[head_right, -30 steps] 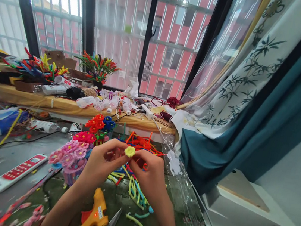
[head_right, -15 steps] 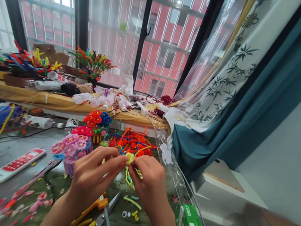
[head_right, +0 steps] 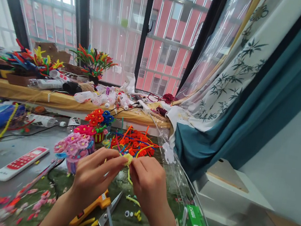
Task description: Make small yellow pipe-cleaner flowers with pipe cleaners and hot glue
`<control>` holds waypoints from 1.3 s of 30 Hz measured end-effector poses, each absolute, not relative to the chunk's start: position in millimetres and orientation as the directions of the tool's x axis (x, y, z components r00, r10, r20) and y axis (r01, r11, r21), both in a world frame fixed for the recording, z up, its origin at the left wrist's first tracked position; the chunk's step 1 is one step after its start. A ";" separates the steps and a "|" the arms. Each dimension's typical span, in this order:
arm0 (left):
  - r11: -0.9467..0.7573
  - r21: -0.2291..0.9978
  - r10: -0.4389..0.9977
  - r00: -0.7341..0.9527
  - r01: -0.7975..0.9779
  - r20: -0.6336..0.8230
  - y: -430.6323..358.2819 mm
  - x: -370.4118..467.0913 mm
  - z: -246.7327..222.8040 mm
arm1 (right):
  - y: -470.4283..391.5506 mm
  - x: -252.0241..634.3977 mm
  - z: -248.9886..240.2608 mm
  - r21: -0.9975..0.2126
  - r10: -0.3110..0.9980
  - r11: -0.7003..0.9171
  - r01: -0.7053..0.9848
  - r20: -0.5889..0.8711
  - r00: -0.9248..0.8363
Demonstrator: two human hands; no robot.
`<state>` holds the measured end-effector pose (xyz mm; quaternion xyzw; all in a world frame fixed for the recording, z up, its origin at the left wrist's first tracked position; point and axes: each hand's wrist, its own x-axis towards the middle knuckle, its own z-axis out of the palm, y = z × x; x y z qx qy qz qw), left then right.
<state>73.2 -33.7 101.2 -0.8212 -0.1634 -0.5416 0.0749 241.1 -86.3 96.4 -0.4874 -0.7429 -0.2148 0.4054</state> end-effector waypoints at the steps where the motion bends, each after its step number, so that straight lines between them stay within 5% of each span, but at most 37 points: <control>1: -0.935 0.050 0.189 0.373 0.351 0.908 -32.0 73.7 102.2 | -84.6 241.6 95.9 -0.067 0.546 0.428 0.901 0.814 -0.199; 6: -0.948 0.063 0.200 0.429 0.312 0.881 -21.5 76.6 108.8 | -72.8 246.3 85.6 -0.071 0.532 0.434 0.898 0.824 -0.192; 10: -0.955 0.134 0.244 0.448 0.264 0.860 -9.8 79.3 114.4 | -63.7 250.5 75.0 -0.200 0.578 0.430 0.880 0.810 -0.098; 17: -0.765 0.520 0.604 0.144 0.380 0.784 10.1 87.0 129.2 | -54.8 248.7 62.0 -0.489 0.730 0.375 0.788 0.679 0.074; 20: -0.658 0.630 0.732 0.155 0.411 0.663 21.3 85.5 129.0 | -45.9 247.8 48.0 -0.572 0.818 0.326 0.752 0.570 0.080; 26: -0.619 0.616 0.781 0.303 0.487 0.546 34.4 74.4 125.2 | -32.5 243.8 12.7 -0.553 0.938 0.192 0.811 0.345 0.014; 39: -0.547 0.463 0.826 0.360 0.697 0.433 42.9 75.2 121.4 | -29.6 249.0 -24.0 -0.435 0.972 0.030 0.900 0.224 0.076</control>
